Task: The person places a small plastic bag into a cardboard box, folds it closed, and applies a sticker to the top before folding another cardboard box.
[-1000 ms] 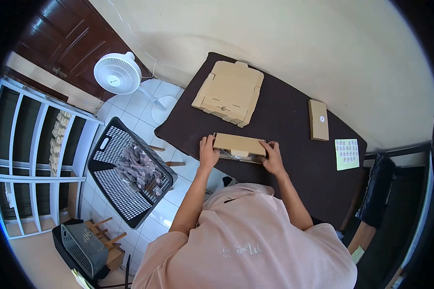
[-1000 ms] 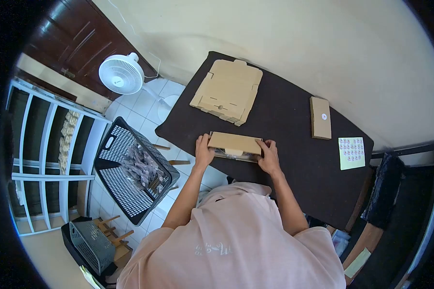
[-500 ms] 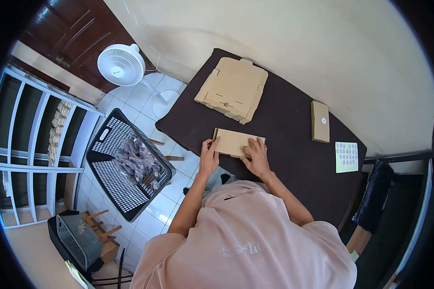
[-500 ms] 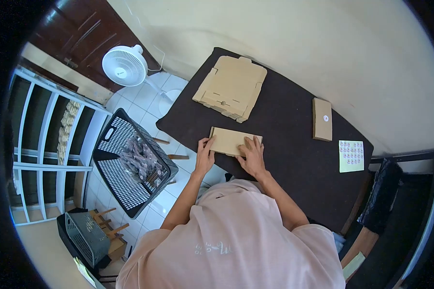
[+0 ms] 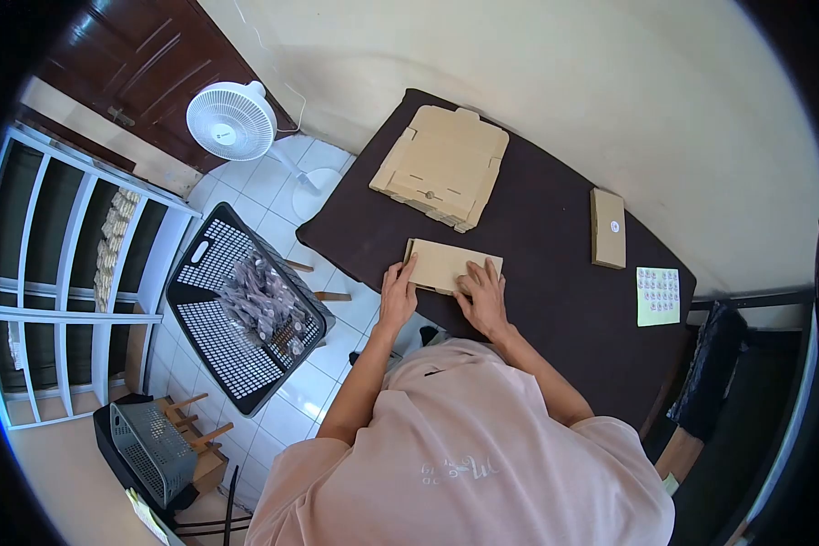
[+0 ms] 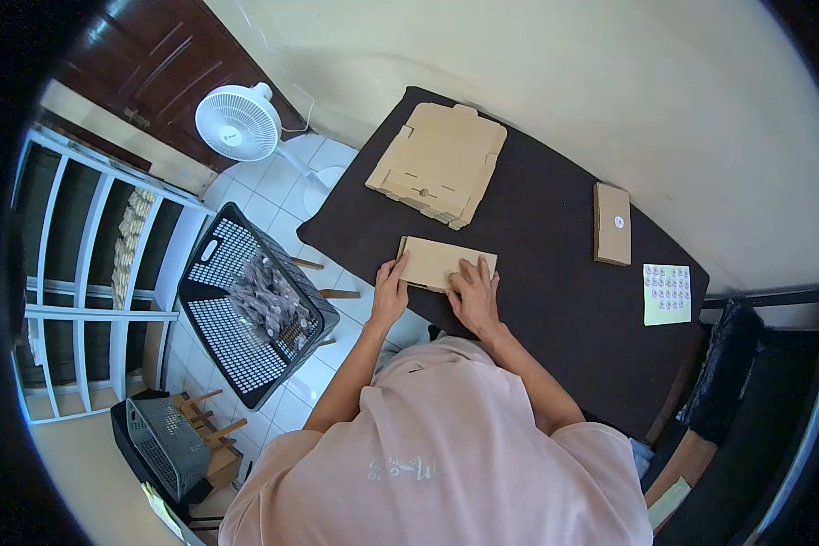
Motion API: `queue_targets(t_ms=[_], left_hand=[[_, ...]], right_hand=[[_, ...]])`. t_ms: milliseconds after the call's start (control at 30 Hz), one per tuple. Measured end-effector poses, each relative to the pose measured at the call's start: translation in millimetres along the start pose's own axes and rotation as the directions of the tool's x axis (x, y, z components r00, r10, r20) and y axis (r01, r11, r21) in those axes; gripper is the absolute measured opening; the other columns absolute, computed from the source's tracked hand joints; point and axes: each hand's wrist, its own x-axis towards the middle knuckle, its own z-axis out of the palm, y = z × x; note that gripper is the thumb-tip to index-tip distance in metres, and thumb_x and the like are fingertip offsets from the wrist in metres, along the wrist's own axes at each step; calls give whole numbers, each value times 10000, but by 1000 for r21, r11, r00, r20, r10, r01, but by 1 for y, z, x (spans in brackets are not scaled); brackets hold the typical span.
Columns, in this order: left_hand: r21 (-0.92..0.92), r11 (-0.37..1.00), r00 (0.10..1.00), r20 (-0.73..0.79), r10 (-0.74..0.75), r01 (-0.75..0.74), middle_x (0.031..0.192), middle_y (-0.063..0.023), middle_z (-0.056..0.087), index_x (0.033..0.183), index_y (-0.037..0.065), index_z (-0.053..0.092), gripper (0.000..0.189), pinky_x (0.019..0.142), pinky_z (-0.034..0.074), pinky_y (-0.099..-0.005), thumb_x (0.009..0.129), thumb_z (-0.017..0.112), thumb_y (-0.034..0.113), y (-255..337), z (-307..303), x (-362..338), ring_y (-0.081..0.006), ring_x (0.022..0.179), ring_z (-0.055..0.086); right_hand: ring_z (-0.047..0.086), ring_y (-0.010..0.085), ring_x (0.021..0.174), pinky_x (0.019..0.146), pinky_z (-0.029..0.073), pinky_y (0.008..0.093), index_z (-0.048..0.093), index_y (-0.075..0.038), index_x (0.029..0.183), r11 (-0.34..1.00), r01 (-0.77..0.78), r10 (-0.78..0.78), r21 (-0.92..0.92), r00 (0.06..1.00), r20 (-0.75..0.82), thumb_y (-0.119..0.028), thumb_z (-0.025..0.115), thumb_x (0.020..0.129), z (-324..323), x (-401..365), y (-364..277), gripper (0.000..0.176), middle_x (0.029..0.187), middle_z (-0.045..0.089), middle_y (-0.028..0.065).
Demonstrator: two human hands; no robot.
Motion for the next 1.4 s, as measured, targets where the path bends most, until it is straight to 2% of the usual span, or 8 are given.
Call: queue_targets(t_ms=[300, 500, 600, 667, 1033, 1133, 1233, 1400], left_hand=[[39, 999, 999, 44, -27, 25, 1276, -222, 508, 1439, 144, 460, 586, 1002, 405, -416, 878, 515, -17, 3, -2, -2, -392, 1111, 496], [63, 998, 998, 52, 22, -25, 1329, -216, 487, 1447, 97, 425, 594, 1006, 399, -427, 873, 560, 28, 7, -1, -8, -393, 1141, 480], [-73, 997, 994, -111, -18, 10, 1285, -225, 501, 1411, 56, 441, 585, 969, 434, -416, 857, 626, 71, 12, 2, -8, -371, 1146, 496], [-22, 929, 924, -96, -369, 369, 1196, -227, 525, 1316, 23, 517, 529, 923, 469, -402, 825, 693, 110, -1, 15, -12, -344, 1130, 527], [-282, 840, 867, -48, -496, 464, 1201, -140, 455, 1283, 22, 565, 460, 678, 557, -300, 845, 664, 119, -29, 33, -12, -190, 815, 637], [-358, 806, 860, -19, -510, 471, 1228, -124, 405, 1296, 17, 558, 467, 621, 552, -288, 860, 663, 147, -35, 35, -9, -179, 802, 634], [-353, 809, 860, -25, -510, 470, 1214, -118, 403, 1298, 8, 555, 489, 581, 546, -283, 874, 684, 213, -29, 33, -9, -170, 790, 631], [-237, 848, 862, -69, -502, 475, 1135, -115, 459, 1301, 13, 555, 533, 572, 546, -287, 887, 700, 316, -24, 31, -6, -162, 787, 630]], right_hand=[[268, 463, 1385, 1040, 171, 759, 618, -100, 1032, 987, 58, -71, -152, 994, -86, -209, 685, 824, 7, -6, -7, 244, 1345, 476, 171], [292, 474, 1377, 1096, 177, 691, 630, -102, 1069, 974, 196, -186, -114, 978, 92, -245, 742, 735, -10, 23, 8, 380, 1396, 444, 188], [336, 473, 1342, 1108, 191, 666, 625, -90, 1078, 968, 240, -227, -75, 963, 147, -310, 792, 623, -13, 39, 15, 532, 1403, 431, 206], [370, 462, 1305, 1102, 212, 653, 622, -87, 1071, 968, 243, -227, -60, 953, 202, -314, 793, 617, -20, 53, 16, 535, 1391, 438, 211], [450, 419, 1215, 1049, 315, 525, 592, -91, 939, 966, 246, -226, -73, 951, 213, -343, 785, 695, -13, 53, 20, 401, 1368, 477, 220], [468, 419, 1226, 1053, 326, 554, 591, -80, 939, 962, 266, -273, 62, 943, 192, -328, 771, 741, -12, 65, 34, 365, 1339, 509, 231], [477, 417, 1242, 1040, 350, 584, 597, -69, 955, 956, 6, -59, 292, 983, 174, -319, 765, 758, -14, 69, 43, 360, 1317, 526, 240], [463, 406, 1267, 1044, 367, 570, 569, -71, 1085, 983, 181, -175, -14, 966, 191, -346, 804, 704, -22, 55, 21, 525, 1369, 488, 220]])
